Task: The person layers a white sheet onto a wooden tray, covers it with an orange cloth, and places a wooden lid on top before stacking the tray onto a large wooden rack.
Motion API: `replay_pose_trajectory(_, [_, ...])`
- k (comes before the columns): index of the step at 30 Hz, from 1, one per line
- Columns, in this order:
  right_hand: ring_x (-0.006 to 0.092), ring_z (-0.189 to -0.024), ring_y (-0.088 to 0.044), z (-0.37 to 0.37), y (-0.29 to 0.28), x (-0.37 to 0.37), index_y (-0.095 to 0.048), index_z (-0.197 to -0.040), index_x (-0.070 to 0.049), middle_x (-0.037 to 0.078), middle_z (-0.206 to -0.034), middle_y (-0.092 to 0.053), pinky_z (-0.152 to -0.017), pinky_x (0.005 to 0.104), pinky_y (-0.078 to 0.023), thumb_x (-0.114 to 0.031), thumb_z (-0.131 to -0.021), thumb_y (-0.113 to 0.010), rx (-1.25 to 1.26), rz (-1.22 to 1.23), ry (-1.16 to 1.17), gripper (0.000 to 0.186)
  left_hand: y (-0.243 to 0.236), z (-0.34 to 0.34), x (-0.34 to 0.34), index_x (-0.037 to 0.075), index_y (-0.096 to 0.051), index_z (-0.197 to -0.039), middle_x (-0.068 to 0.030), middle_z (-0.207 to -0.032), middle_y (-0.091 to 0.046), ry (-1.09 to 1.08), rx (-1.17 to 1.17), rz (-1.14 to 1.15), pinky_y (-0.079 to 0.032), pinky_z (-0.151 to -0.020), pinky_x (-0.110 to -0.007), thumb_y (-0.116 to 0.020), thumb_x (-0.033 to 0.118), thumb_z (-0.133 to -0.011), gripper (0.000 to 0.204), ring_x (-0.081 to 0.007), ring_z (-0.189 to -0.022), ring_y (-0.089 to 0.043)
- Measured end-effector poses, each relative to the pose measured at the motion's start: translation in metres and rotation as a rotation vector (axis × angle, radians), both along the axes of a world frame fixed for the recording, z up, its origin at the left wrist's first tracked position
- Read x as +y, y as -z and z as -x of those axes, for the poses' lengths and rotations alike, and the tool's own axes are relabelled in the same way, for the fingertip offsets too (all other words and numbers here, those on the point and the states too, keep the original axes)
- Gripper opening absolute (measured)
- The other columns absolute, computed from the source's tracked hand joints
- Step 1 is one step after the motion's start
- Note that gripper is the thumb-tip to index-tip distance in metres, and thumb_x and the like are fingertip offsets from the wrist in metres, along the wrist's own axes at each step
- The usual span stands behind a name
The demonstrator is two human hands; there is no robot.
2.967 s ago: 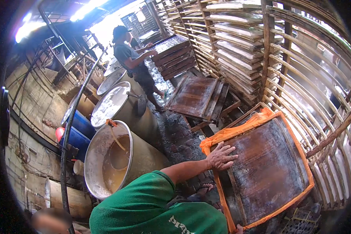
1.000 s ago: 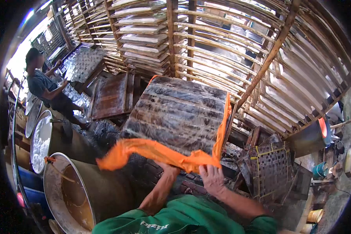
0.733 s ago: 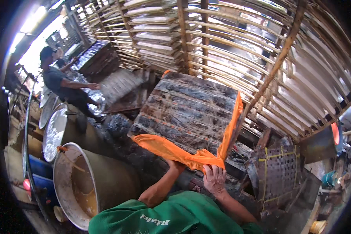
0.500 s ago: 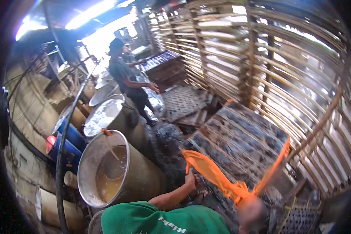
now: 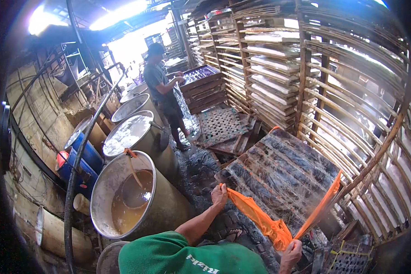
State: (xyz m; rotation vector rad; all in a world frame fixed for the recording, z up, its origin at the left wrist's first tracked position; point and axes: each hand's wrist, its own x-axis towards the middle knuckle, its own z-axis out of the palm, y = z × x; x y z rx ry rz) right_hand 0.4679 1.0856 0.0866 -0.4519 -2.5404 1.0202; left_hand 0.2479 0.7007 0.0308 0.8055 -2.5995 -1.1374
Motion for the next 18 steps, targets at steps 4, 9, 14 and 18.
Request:
replay_pose_trajectory(4, [0.0338, -0.078, -0.065, -0.025, 0.008, 0.013, -0.059, -0.098, -0.001, 0.017, -0.089, -0.066, -0.069, 0.0423, -0.051, -0.015, -0.097, -0.058, 0.077, 0.071, 0.105, 0.014, 0.044, -0.024, -0.016, 0.004, -0.068, -0.107, -0.0207, -0.104, -0.07, -0.106, 0.231, 0.191, -0.052, -0.089, -0.047, -0.044, 0.04, -0.096, 0.044, -0.0375, -0.099, -0.067])
replay_pose_trajectory(9, [0.0362, -0.082, -0.069, -0.084, 0.079, 0.045, -0.067, -0.094, -0.005, 0.019, -0.089, -0.069, -0.073, 0.0429, -0.054, -0.015, -0.092, -0.06, 0.104, -0.074, 0.388, 0.012, 0.116, -0.094, -0.053, 0.008, -0.07, -0.081, -0.0155, -0.08, -0.068, -0.291, -0.164, -0.333, -0.051, -0.059, -0.045, -0.056, 0.021, -0.085, 0.021, -0.0311, -0.065, -0.066])
replay_pose_trajectory(14, [0.0411, -0.07, -0.067, -0.121, 0.082, 0.055, -0.064, -0.086, 0.004, 0.024, -0.08, -0.067, -0.064, 0.0485, -0.053, -0.013, -0.089, -0.054, -0.611, 0.583, 0.395, 0.019, 0.148, -0.191, -0.108, 0.009, -0.054, -0.083, -0.0101, -0.068, -0.047, -0.279, -0.512, -1.503, -0.037, -0.045, -0.035, -0.057, 0.012, -0.08, 0.005, -0.0238, -0.051, -0.046])
replay_pose_trajectory(18, [0.0398, -0.079, -0.069, -0.137, 0.136, 0.065, -0.067, -0.094, 0.005, 0.026, -0.087, -0.069, -0.072, 0.0457, -0.054, -0.016, -0.088, -0.056, -1.178, 0.219, -0.098, 0.025, 0.14, -0.13, -0.18, 0.009, -0.047, -0.077, -0.0078, -0.063, -0.044, -0.352, -0.23, -1.323, -0.036, -0.04, -0.036, -0.057, 0.014, -0.082, 0.012, -0.0196, -0.045, -0.043])
